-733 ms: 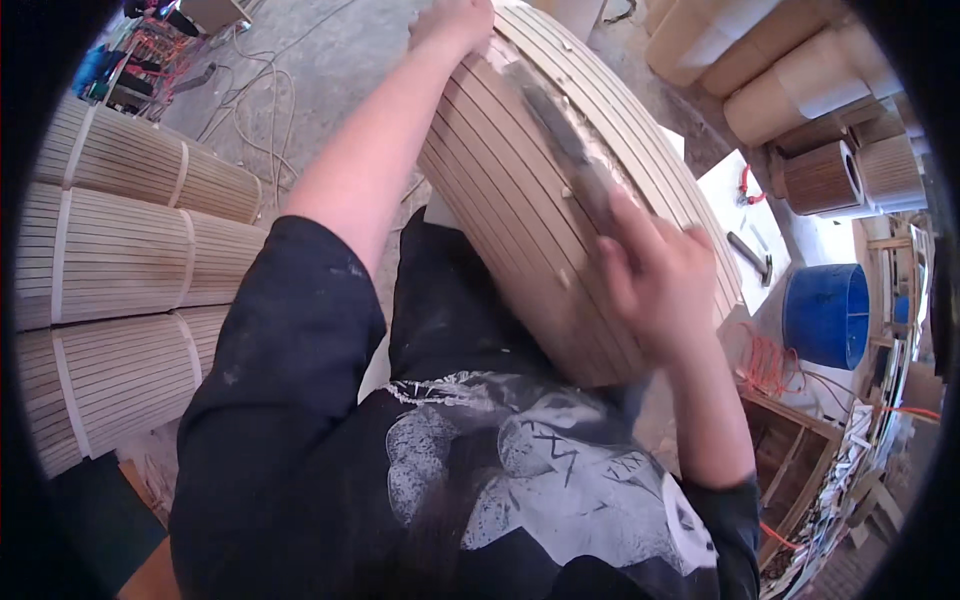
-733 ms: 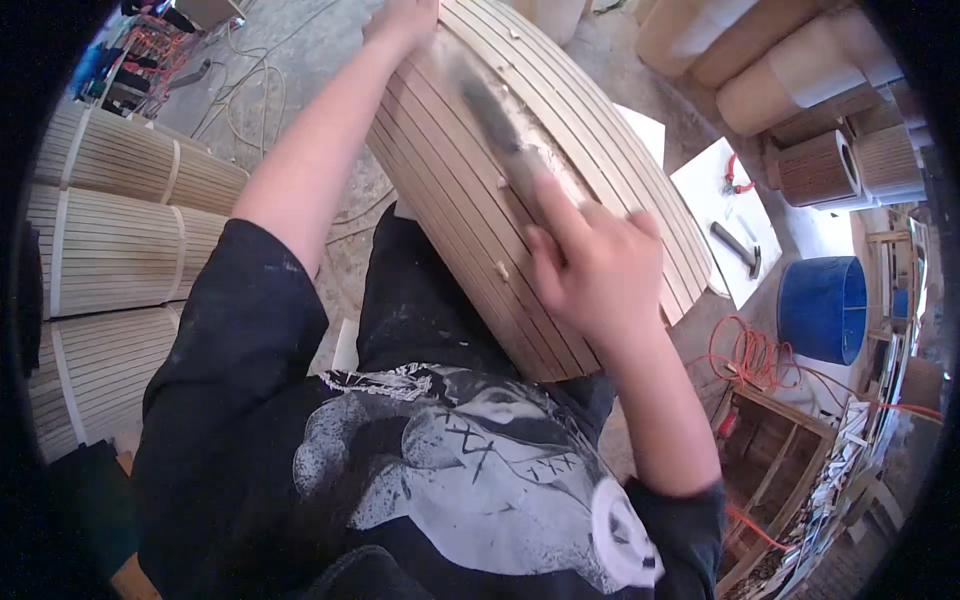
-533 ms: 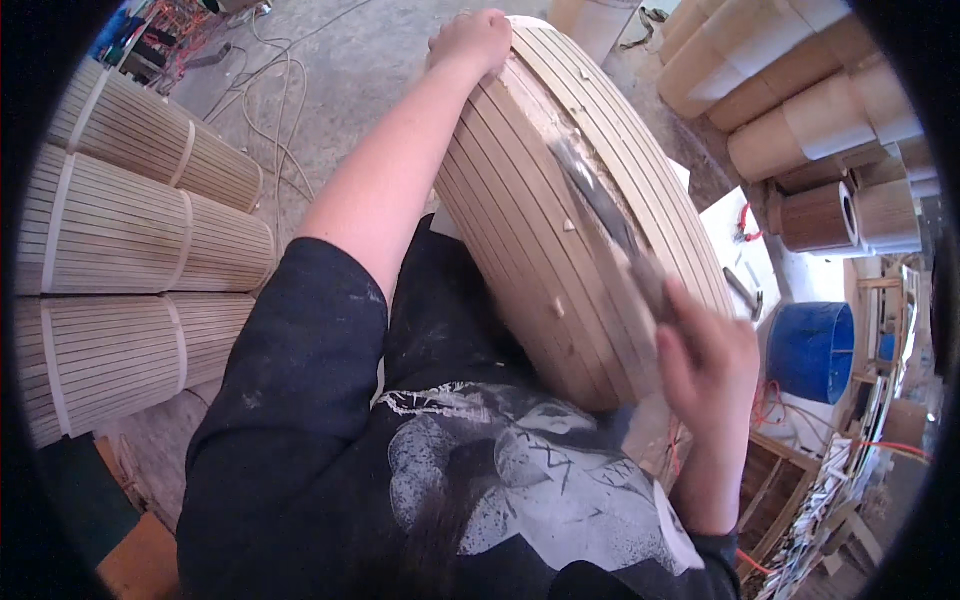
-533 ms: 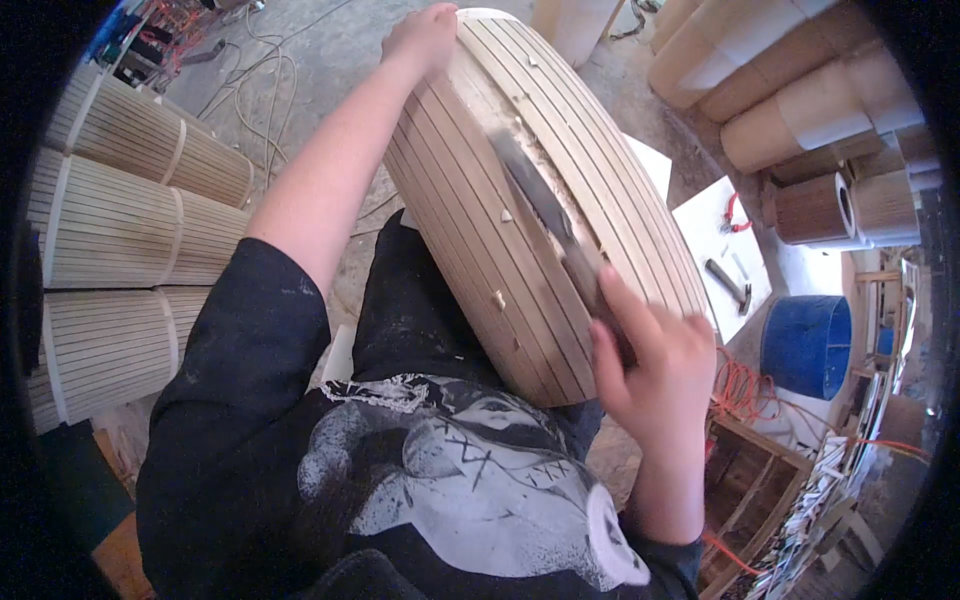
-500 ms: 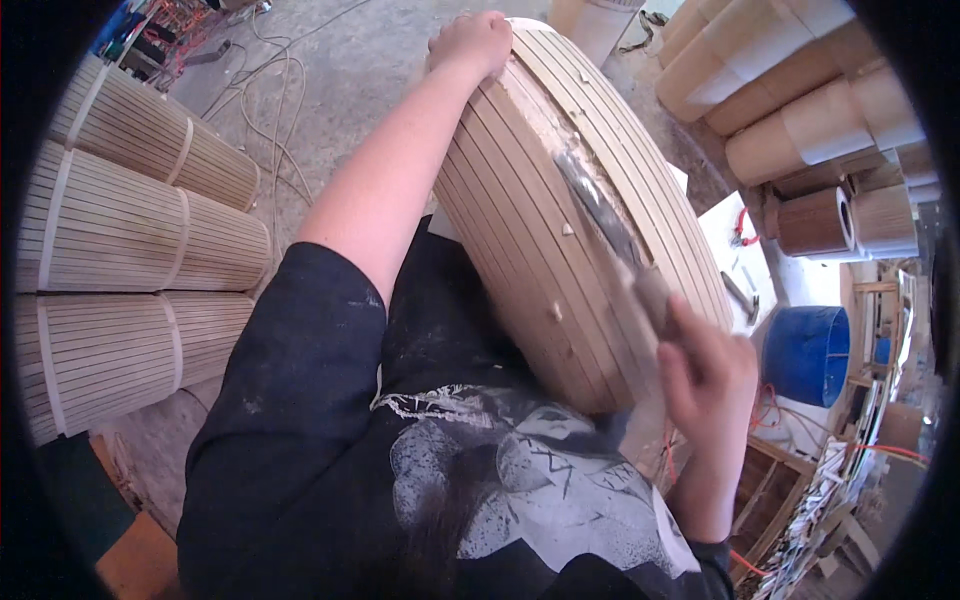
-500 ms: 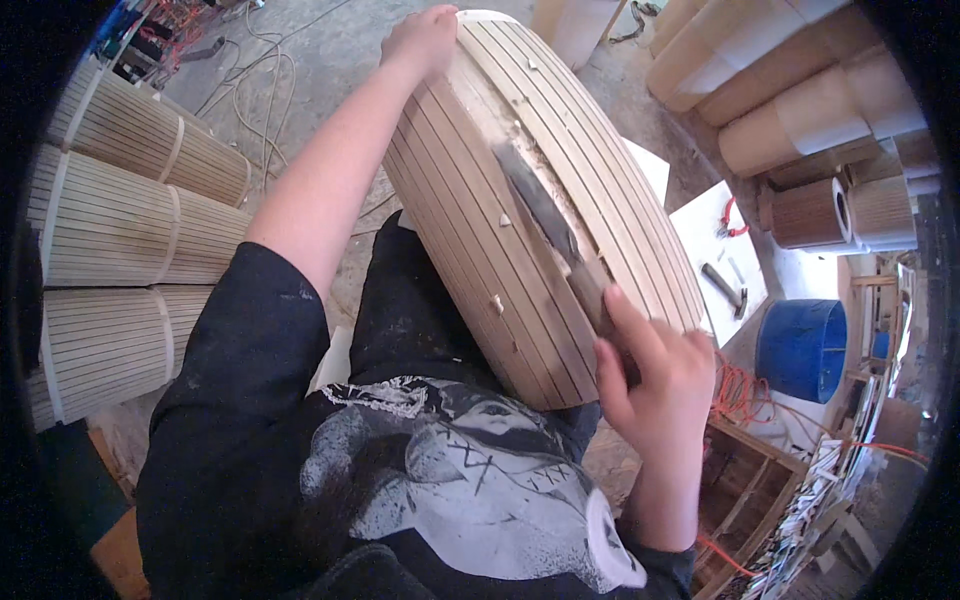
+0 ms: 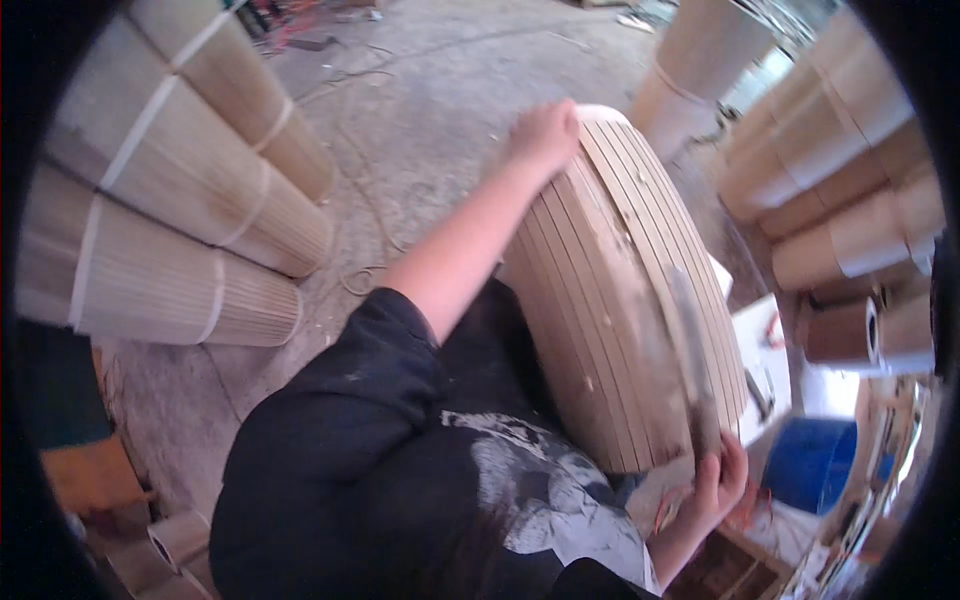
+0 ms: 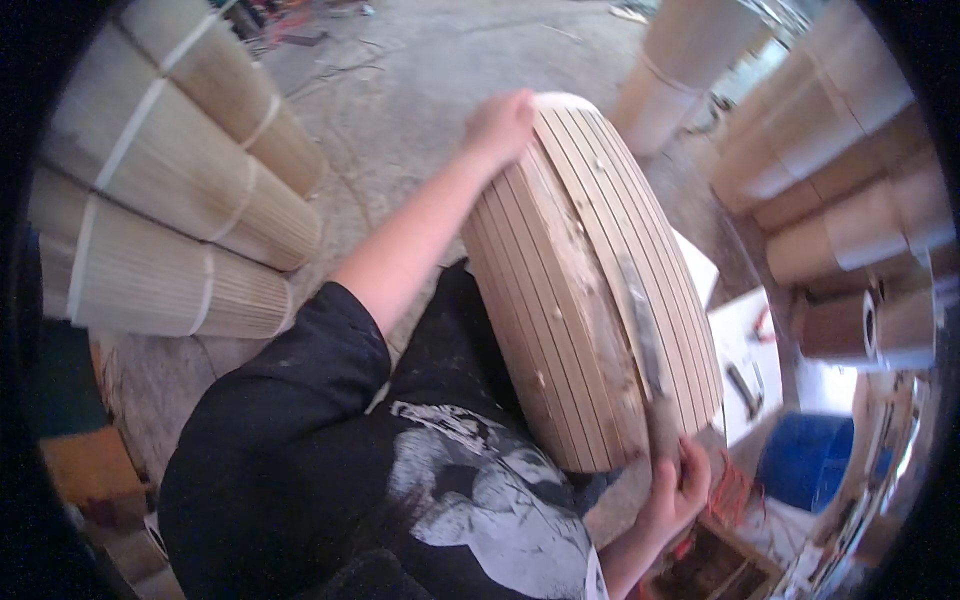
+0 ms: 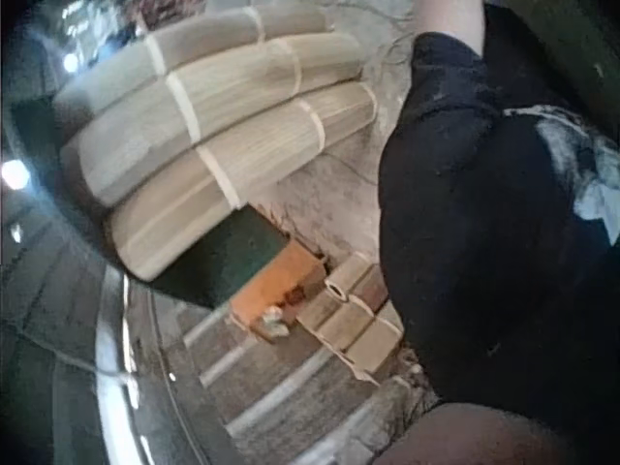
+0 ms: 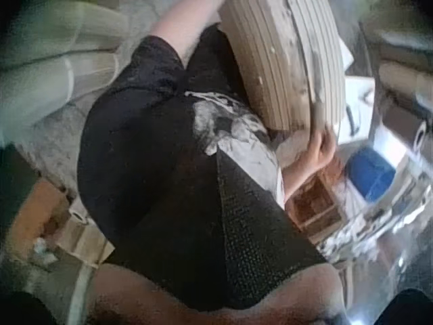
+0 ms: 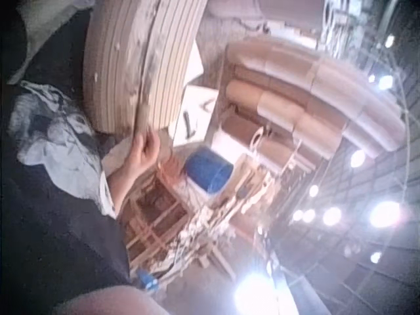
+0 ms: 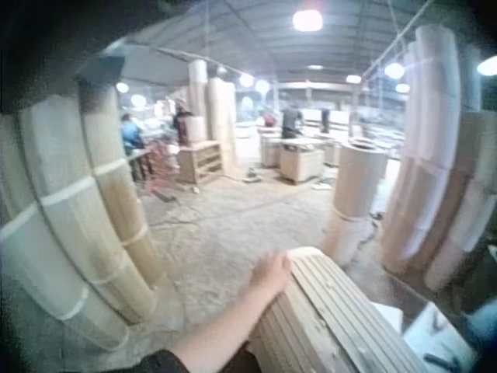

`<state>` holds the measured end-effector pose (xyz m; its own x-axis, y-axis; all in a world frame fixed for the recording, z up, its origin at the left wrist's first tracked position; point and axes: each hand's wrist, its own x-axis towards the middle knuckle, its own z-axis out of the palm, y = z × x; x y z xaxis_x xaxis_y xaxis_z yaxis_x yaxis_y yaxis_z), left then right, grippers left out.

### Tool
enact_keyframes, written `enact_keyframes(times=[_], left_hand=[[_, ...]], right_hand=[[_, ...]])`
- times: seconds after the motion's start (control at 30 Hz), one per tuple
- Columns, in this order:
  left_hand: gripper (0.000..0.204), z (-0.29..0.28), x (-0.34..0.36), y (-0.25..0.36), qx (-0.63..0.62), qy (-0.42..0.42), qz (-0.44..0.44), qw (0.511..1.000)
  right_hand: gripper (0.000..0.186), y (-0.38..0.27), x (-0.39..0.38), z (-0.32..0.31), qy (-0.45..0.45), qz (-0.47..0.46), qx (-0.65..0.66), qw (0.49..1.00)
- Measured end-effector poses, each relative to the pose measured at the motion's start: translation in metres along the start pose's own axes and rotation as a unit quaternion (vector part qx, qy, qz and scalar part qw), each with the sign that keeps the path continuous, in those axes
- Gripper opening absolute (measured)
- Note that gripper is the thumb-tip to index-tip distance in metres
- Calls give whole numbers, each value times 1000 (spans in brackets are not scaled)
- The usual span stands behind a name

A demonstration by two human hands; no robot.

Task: Carving a slot or joint into a curved wooden panel using a chisel and hammer.

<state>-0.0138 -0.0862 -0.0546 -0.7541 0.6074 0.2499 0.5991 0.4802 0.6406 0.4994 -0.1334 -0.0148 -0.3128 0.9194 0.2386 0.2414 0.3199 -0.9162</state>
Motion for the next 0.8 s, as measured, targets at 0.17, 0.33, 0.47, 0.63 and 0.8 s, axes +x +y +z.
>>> enact_keyframes(times=[0.17, 0.33, 0.47, 0.63, 0.8], left_hand=[[31, -11, -37, -24, -51, 116, 15, 992], [37, -46, -49, -90, -96, 122, 26, 988], [41, -50, -45, -92, -49, 42, -29, 997], [44, -51, -40, -113, -253, -70, -123, 957], [47, -56, -61, -94, -416, -117, -185, 882]], right_hand=[[62, 14, -38, 18, 55, 59, 258, 963], [48, 33, -22, 68, 89, -33, 215, 972], [37, 62, 16, 62, 120, -87, 196, 969], [28, 86, 73, 59, 160, -138, 65, 975], [30, 97, 102, 50, 146, -164, 33, 975]])
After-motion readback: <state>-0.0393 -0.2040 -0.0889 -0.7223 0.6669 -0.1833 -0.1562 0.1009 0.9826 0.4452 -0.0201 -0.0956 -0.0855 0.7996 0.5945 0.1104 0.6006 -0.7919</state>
